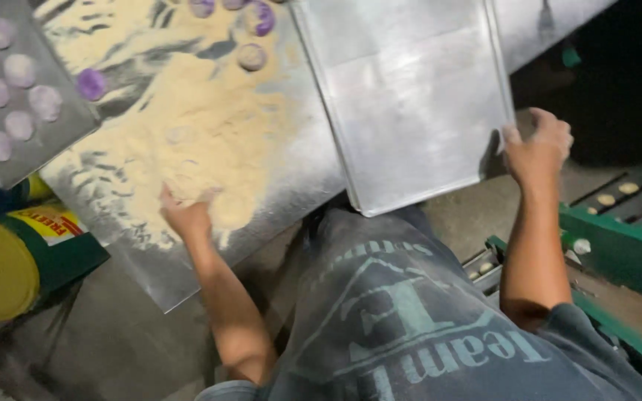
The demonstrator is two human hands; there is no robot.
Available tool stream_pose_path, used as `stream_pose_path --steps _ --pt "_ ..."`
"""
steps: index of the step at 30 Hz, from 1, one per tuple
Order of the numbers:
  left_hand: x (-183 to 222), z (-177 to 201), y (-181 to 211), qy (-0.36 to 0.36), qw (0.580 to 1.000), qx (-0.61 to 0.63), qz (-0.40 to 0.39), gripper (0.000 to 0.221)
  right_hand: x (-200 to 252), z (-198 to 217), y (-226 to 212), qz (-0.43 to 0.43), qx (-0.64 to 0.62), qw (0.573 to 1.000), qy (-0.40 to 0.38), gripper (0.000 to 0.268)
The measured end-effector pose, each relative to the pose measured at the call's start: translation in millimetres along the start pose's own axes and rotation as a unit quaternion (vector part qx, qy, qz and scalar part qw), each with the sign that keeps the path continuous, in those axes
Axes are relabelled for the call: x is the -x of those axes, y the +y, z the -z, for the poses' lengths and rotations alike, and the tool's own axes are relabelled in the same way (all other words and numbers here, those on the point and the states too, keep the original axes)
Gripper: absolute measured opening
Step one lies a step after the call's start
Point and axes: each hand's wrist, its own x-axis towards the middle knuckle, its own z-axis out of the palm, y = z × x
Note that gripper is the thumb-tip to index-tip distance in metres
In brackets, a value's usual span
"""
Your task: Shaping portions of purple dough, coating them in flour, and placing them onto baking trays, followed by marking them with a fork.
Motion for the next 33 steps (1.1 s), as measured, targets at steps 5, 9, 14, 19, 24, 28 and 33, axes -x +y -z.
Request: stream_pose_path --steps 5,9,14,19,24,28,33 --pt "62 -6 67 0.116 0.983 -0.113 -0.083 0.085 -11 -4 -2 -0.016 -0.077 0.995 -0.055 0.052" --pt "88 -68 91 0.003 0.959 -0.206 -0.197 0.051 -14 -10 -7 -0.042 -0.161 0.978 -0.124 0.054" --pt "113 -138 154 -0.060 0.933 -0.214 -0.284 0.030 -8 -15 -3 -0.049 -0.182 0.970 -0.152 0.055" --pt "108 -187 187 -0.097 0.933 -0.190 -0.289 0.038 10 -15 -4 -0.047 -0.207 0.969 -0.125 0.055" --pt "102 -206 209 -0.096 0.936 -0.186 -0.285 0.035 21 -25 2 -0.067 -0.202 0.972 -0.100 0.051" --pt "94 -218 219 -0.110 0.934 -0.201 -0.274 0.036 11 -41 22 -0.046 -0.180 0.981 -0.054 0.047" --pt "104 -155 219 -0.129 0.947 -0.153 -0.253 0.039 -9 -11 2 0.132 -0.007 0.991 0.009 0.058"
